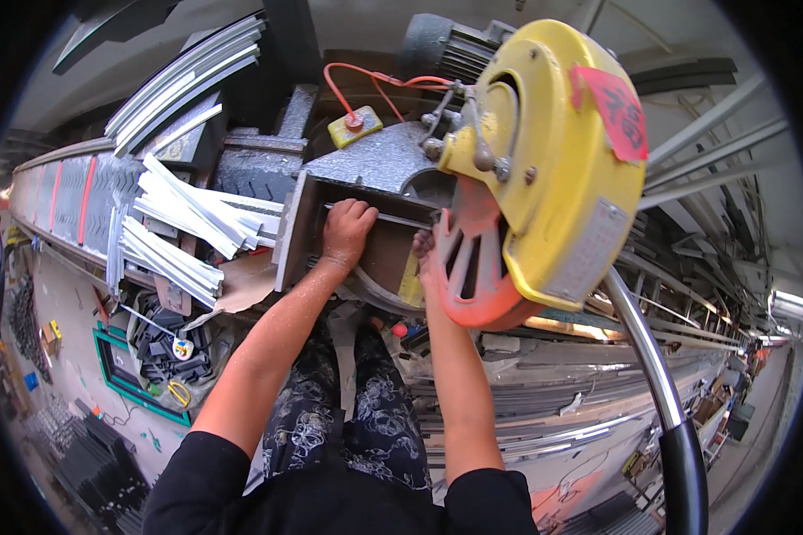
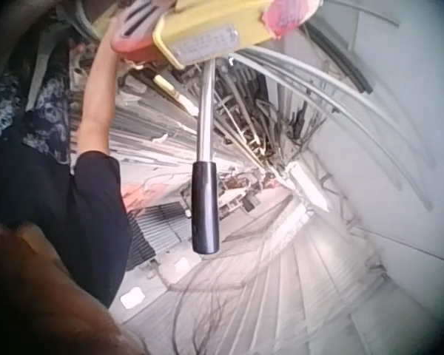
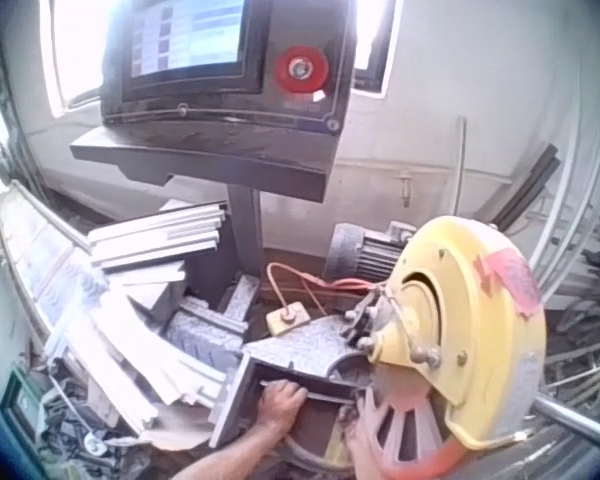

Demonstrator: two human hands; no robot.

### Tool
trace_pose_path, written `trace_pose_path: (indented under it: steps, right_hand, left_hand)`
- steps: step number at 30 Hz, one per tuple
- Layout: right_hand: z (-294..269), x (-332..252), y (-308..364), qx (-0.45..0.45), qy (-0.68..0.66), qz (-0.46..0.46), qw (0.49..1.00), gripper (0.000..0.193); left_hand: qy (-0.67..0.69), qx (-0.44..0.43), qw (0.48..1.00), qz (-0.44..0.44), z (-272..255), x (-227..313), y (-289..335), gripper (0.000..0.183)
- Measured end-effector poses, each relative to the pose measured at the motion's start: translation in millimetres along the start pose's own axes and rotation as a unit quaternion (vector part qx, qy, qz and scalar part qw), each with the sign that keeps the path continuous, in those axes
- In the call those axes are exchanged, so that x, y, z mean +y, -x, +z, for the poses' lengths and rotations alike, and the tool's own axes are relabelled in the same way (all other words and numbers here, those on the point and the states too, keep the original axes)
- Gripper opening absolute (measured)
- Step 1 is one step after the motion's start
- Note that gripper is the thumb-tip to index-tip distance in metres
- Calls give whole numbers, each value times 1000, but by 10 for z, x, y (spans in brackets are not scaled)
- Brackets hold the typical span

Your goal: The person picks up several metal strips and places them into a miter saw. They lower the saw to cut the strips, then remove the cut pieces and place them on a rack before using a touch screen control panel.

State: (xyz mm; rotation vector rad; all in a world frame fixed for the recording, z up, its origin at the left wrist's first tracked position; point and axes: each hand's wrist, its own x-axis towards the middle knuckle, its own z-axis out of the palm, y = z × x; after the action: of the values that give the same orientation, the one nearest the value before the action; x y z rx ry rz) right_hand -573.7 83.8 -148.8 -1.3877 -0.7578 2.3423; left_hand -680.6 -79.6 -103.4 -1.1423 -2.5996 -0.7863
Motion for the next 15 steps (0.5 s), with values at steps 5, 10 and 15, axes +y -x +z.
trace_pose_path:
  steps: [5, 10, 15]
  right_hand:
    - [35, -174, 9, 23, 62, -5, 998, 15]
    - [-66, -68, -167, 14, 79, -59, 995, 27]
    - [-167, -20, -335, 16, 78, -22, 997, 32]
  left_hand:
    - [-33, 43, 999, -4, 169, -45, -41, 6]
    - [-44, 70, 996, -24, 294, -103, -12, 2]
    - [-46, 95, 994, -8, 317, -246, 0, 7]
